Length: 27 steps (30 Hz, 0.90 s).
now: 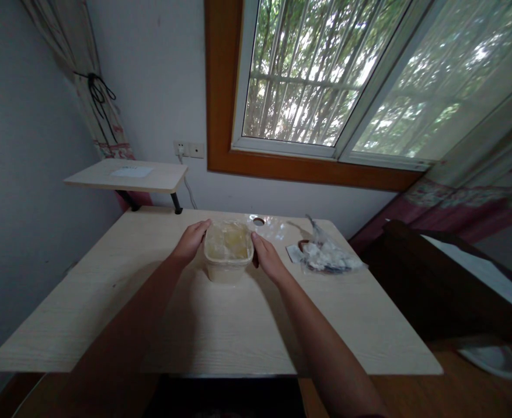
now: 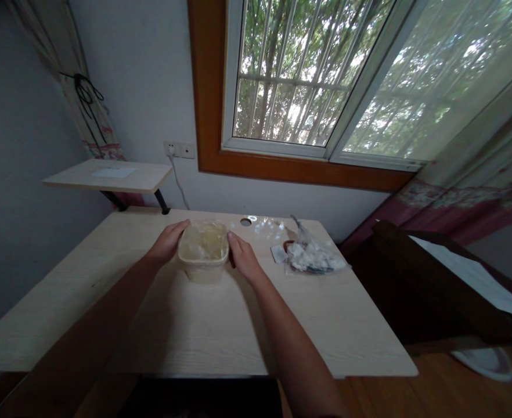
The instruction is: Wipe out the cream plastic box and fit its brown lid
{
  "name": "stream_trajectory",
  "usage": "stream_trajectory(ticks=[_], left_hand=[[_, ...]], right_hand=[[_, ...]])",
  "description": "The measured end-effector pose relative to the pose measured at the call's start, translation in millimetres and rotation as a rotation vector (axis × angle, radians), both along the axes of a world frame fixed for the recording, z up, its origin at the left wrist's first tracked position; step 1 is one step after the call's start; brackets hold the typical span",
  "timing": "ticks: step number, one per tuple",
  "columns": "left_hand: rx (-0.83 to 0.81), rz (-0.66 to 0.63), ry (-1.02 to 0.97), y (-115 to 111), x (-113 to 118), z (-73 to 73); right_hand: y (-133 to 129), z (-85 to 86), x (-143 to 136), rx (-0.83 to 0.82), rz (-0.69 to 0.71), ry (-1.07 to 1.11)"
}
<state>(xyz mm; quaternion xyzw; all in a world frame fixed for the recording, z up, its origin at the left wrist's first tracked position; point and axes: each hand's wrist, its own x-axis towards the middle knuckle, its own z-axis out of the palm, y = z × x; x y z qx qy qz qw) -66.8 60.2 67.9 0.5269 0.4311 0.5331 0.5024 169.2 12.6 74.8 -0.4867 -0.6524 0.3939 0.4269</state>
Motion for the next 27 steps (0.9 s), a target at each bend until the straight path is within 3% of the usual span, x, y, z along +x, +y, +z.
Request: stream_trajectory(ticks=[3,7,14,18,23,27], left_hand=[[-0.085,-0.047,-0.014,-7,0,-0.6],[-0.116,0.000,0.079,-13,-5,-4.8],[0.223,0.072,0.426,-20,-29,-18.7],[0.343,0.034,0.477,-38,-42,-23.6],[0.653,0.034,0.582,-62,-51,-18.7],[0.752,0.004,0.693,-73,-51,-14.2]], right_hand=[[-1,-1.2,0,-0.039,0.006,-0.026],[-4,-4.9,2,-0.002,-0.005,-0.033],[-12,-17.7,12,0.091,0.003,0.021],[-17,-27.7,23,0.191,0.052,-0.039],[-23,-30.1,31,0.453,0.090,-0.177],[-29,-31.0,26,0.614,0.107,-0.210]])
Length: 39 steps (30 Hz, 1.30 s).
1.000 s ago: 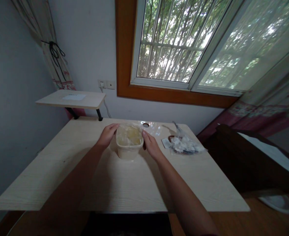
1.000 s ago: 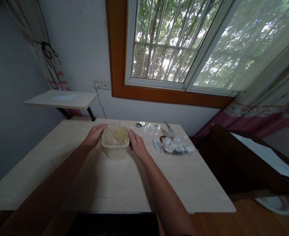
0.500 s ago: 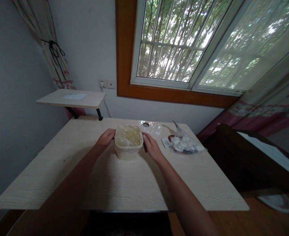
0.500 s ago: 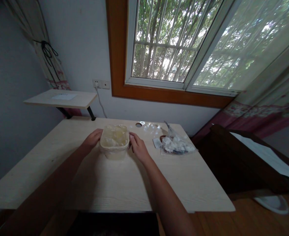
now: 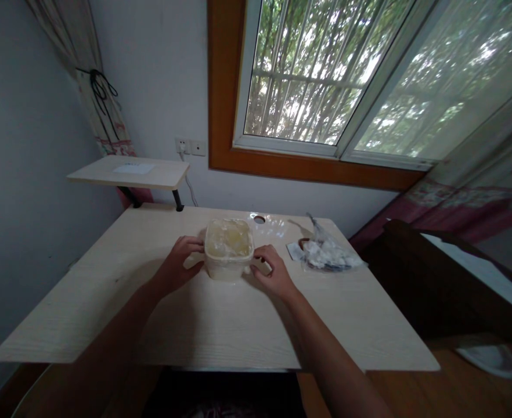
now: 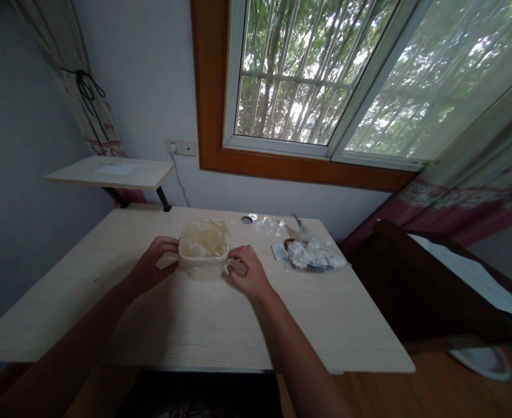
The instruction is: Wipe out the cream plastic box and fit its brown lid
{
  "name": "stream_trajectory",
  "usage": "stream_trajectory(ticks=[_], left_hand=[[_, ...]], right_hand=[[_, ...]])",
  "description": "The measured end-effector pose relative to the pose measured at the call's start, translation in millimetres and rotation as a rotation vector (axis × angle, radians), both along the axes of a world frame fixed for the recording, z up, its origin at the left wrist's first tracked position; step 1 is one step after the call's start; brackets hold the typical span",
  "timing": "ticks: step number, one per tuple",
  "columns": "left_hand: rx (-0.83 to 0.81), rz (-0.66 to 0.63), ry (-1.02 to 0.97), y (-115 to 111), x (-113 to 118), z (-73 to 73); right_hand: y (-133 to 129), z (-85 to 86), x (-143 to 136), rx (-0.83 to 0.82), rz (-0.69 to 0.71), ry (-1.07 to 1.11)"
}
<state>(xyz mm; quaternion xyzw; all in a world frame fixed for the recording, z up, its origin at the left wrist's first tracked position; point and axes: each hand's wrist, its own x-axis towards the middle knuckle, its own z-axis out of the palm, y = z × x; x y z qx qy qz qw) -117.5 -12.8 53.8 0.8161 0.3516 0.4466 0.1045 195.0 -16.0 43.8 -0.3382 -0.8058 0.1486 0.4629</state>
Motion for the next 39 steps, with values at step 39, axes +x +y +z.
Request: stream_trajectory(ticks=[39], left_hand=[[0.078,0.190,0.445,4,0,-48.3]], right_hand=[[0,-41.8,6,-0.042,-0.112,-0.089]])
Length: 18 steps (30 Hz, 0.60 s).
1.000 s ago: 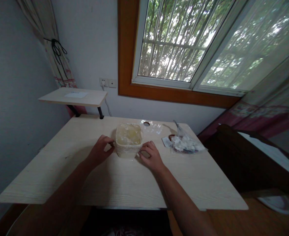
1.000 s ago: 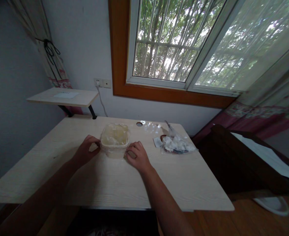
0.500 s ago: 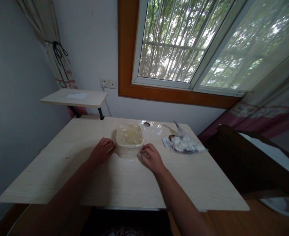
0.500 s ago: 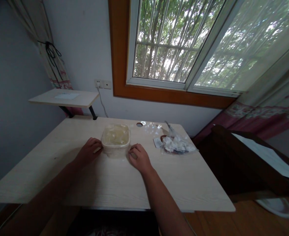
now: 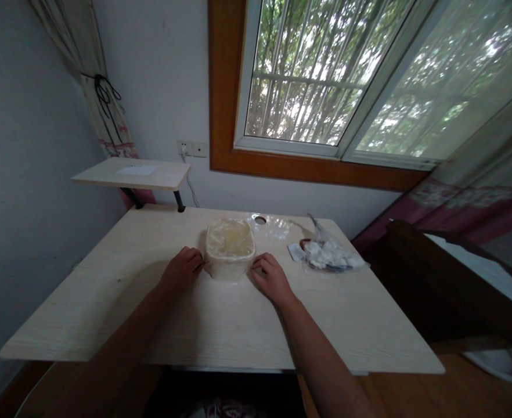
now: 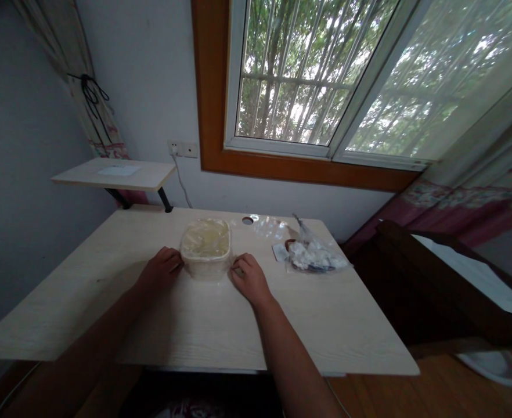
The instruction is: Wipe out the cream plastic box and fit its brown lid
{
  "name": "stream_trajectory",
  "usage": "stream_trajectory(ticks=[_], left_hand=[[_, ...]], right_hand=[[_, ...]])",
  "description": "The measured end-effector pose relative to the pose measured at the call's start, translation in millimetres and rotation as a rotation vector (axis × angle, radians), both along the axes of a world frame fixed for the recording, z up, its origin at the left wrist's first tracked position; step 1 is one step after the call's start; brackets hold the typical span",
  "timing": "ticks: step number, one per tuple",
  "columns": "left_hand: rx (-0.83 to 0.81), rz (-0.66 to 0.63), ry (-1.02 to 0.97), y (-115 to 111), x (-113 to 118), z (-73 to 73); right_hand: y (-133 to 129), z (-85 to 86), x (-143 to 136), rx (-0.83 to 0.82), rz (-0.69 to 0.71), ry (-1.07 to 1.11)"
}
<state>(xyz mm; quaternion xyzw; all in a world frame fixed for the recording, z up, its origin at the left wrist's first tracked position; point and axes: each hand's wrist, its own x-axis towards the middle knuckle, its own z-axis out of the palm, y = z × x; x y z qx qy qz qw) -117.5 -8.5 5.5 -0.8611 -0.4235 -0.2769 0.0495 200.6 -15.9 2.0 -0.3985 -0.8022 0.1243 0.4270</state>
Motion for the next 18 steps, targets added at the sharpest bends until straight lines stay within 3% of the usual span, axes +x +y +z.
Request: stream_trajectory(ticks=[11,15,18], left_hand=[[-0.078,0.028,0.031,0,-2,0.6],[-0.027,0.134,-0.154,4,-7,4.4],[0.078,0.180,-0.359,3,-7,20.9]], right_hand=[[5,-5.4,6,-0.011,-0.014,-0.035],[8,-6.2,10,-0.024,-0.062,-0.002],[7,-4.9,12,-0.048,-0.113,0.030]])
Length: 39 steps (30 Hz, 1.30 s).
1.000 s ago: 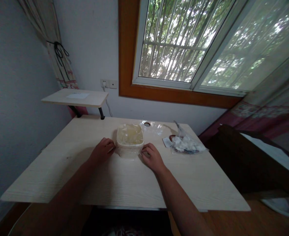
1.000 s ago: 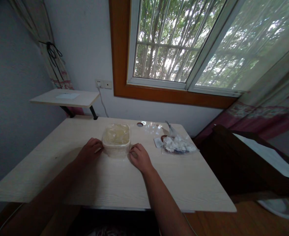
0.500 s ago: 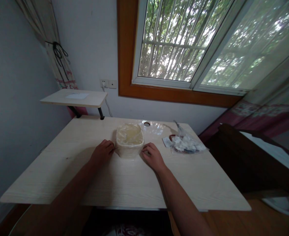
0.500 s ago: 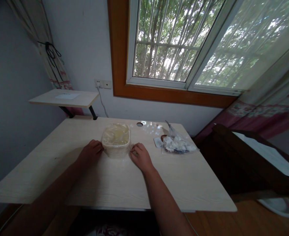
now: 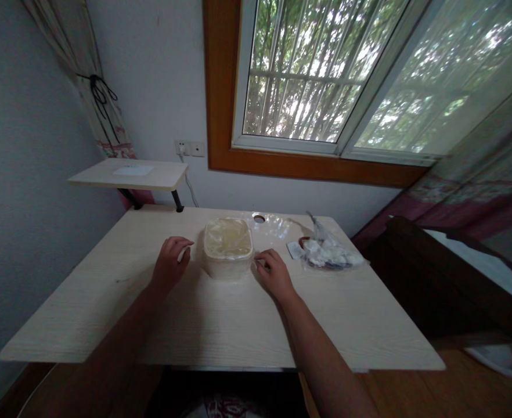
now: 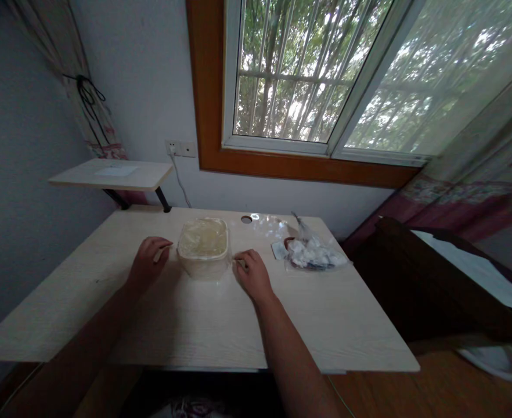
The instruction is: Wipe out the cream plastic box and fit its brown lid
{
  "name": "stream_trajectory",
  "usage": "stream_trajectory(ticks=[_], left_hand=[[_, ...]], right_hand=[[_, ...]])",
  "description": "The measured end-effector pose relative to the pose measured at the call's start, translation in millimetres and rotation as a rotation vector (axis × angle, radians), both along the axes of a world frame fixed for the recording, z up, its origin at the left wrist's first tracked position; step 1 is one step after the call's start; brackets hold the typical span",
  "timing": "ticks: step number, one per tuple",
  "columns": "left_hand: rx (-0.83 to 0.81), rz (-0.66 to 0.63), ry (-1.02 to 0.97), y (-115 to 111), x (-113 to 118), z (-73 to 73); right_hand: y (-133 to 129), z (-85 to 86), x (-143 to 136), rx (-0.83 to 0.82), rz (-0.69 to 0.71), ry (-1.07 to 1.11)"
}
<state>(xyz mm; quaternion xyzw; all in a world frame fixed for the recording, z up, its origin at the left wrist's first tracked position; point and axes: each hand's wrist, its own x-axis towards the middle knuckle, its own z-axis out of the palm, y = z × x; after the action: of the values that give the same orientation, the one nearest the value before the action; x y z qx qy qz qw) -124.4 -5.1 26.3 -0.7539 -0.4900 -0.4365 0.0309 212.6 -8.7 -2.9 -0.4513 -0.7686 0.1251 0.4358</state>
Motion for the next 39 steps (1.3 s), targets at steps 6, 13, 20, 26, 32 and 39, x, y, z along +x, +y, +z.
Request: stream_trajectory(ticks=[6,13,20,26,32,39], left_hand=[[0.056,-0.252,-0.018,-8,22,74.6],[-0.251,-0.532,0.496,15,73,130.5],[-0.552,-0.616,0.663,43,106,122.0],[-0.758,-0.538,0.784,48,119,117.7],[-0.697,-0.558,0.777,49,119,118.3],[-0.314,-0.191,0.482,37,90,152.7]], right_hand=[[-7,8.6,-3,-0.006,-0.108,0.106],[-13,15.0,-9,-0.001,-0.043,0.181],[-11,12.0,-8,-0.014,-0.043,0.183],[-12,13.7,-8,-0.010,-0.036,0.185],[-15,16.5,-9,0.022,-0.035,0.207],[-15,15.2,-10,0.011,-0.056,0.213]])
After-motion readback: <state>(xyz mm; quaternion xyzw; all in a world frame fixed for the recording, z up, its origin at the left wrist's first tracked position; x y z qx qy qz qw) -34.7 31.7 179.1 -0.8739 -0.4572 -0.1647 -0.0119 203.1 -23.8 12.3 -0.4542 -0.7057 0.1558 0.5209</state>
